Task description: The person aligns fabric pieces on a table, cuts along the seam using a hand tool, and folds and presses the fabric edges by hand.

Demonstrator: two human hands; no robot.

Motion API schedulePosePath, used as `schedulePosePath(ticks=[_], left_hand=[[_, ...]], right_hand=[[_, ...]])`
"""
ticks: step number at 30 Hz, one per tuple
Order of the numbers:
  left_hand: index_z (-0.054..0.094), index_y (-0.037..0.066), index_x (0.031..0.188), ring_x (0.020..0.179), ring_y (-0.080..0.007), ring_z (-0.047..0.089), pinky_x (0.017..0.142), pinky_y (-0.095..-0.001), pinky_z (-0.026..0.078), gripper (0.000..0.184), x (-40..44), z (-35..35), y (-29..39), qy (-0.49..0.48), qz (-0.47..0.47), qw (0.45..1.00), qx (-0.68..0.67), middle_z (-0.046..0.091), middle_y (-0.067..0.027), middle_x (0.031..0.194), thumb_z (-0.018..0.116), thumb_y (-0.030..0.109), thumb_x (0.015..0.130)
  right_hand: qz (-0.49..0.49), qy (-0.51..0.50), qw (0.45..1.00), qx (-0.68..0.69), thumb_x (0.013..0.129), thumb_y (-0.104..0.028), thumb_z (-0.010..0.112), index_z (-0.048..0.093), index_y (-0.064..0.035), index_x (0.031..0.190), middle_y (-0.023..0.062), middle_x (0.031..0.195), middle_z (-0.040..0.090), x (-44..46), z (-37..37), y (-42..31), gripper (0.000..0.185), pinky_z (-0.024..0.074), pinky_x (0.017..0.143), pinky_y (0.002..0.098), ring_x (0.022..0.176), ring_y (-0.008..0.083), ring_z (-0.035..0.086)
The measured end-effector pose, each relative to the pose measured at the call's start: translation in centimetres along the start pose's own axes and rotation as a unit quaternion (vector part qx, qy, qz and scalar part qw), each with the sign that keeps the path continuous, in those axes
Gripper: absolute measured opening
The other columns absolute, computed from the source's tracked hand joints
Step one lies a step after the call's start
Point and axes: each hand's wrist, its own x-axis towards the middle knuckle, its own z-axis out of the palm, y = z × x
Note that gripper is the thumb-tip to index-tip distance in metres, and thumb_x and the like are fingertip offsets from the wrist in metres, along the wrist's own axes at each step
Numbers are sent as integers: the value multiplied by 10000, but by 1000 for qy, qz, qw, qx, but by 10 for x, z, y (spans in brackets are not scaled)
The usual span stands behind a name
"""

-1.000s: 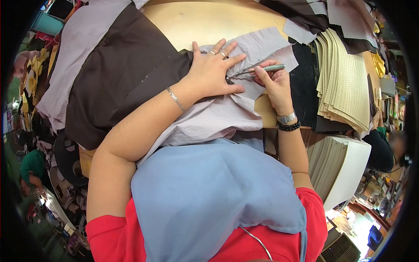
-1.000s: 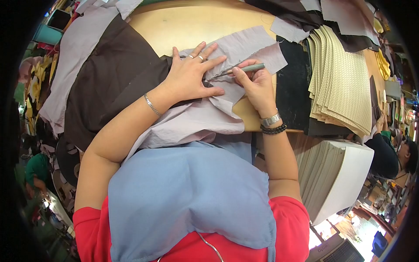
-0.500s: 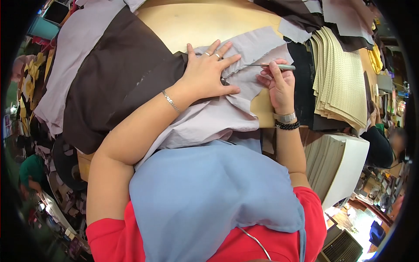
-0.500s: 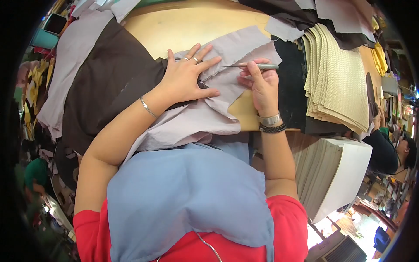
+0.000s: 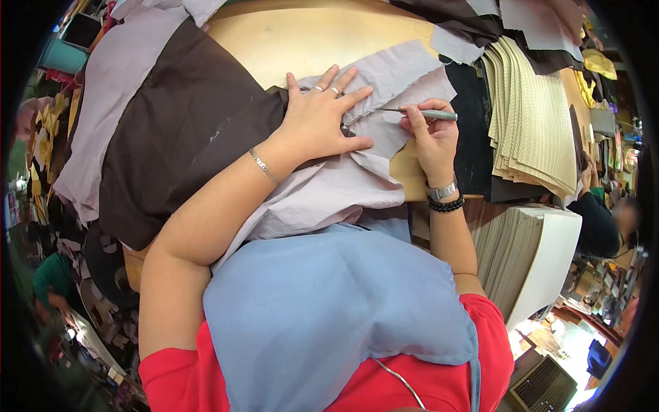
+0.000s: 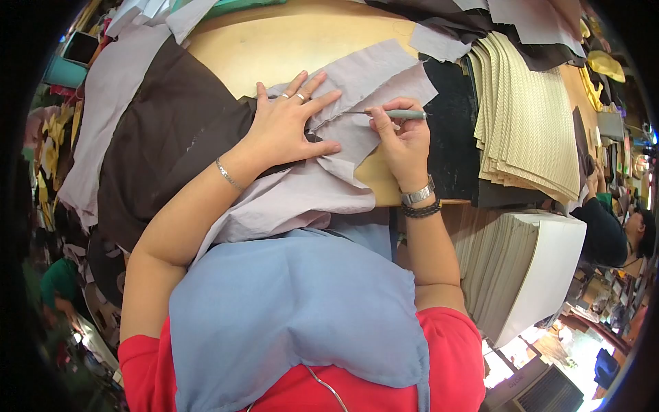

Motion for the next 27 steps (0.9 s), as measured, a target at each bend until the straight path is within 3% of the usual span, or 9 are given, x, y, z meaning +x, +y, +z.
schedulePosePath(ticks=[13,16,20,27], left_hand=[[462,305,1412,1446,-307,239,1001,-796,134,836,0,-3,2,-11,-3,1000,-7,283,-45,1565,668,676,693],[461,306,1414,1446,-310,237,998,-798,135,839,1,-3,2,-11,-2,1000,-2,286,-47,1564,675,671,690],[460,306,1415,1445,-311,240,995,-801,137,841,2,-4,3,-12,-2,1000,-5,288,-51,1563,677,669,688],[452,303,1421,1446,-313,240,998,-797,132,851,1,-5,4,-15,-4,1000,-1,283,-57,1565,683,668,687]], right_hand=[[-46,4,998,-32,897,-11,656,550,-10,1013,58,987,616,-6,4,-1,156,563,723,239,903,143,657],[-80,6,992,-96,878,-3,673,589,-2,970,70,964,648,-10,7,-3,124,551,695,248,850,152,668],[-232,-9,943,-237,836,12,698,606,-6,956,120,879,688,-9,8,-8,152,530,649,275,770,197,682],[-263,-9,927,-268,822,28,698,595,-15,953,111,879,684,-5,7,-11,172,536,641,301,734,230,682]])
